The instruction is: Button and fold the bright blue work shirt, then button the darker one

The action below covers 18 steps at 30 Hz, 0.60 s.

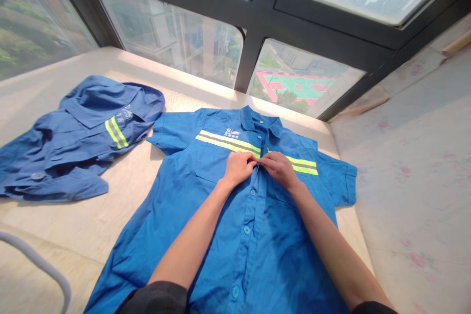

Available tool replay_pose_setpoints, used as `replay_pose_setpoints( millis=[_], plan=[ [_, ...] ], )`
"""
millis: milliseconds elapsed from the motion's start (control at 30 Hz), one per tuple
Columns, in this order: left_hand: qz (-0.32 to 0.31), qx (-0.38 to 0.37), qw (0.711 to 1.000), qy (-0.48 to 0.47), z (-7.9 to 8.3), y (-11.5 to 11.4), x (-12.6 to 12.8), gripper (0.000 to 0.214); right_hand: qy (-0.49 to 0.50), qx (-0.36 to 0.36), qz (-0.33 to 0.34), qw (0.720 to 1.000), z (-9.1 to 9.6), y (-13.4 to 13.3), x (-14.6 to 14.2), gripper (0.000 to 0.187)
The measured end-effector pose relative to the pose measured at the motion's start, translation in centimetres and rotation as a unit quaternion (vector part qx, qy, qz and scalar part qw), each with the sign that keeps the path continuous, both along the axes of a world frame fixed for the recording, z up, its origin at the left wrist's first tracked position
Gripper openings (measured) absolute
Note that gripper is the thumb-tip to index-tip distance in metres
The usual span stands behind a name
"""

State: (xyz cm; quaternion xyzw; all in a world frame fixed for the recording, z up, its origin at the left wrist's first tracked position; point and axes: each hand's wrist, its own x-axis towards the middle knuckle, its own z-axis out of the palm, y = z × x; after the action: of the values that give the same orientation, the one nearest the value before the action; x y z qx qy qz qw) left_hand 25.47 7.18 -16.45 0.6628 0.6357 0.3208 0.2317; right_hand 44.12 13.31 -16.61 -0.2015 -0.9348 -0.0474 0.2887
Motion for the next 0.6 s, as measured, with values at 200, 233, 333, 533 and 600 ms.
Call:
replay_pose_setpoints(
  millis=[200,233,333,533,600],
  plan=[
    [0.011,-0.025,0.994,-0.109,0.1,0.3,-0.2,0.012,0.067,0.005,-0.012,0.998,-1.3,-0.3,0.1,0.013],
    [0.013,-0.026,0.992,-0.127,0.1,0.4,-0.2,0.011,0.068,0.004,-0.014,0.998,-1.4,-0.3,0.1,0.014],
    [0.023,-0.029,0.985,-0.171,-0.1,0.3,-0.2,0.012,0.063,0.000,-0.016,0.998,-1.5,-0.3,0.1,0.017],
    [0.041,-0.023,0.977,-0.208,-0.1,0.0,0.1,0.013,0.063,-0.009,-0.006,0.998,-1.5,-0.3,0.2,0.018],
    [0.048,-0.020,0.977,-0.205,0.0,-0.2,0.1,0.013,0.058,-0.015,-0.006,0.998,-1.7,-0.2,0.3,0.018]
  ],
)
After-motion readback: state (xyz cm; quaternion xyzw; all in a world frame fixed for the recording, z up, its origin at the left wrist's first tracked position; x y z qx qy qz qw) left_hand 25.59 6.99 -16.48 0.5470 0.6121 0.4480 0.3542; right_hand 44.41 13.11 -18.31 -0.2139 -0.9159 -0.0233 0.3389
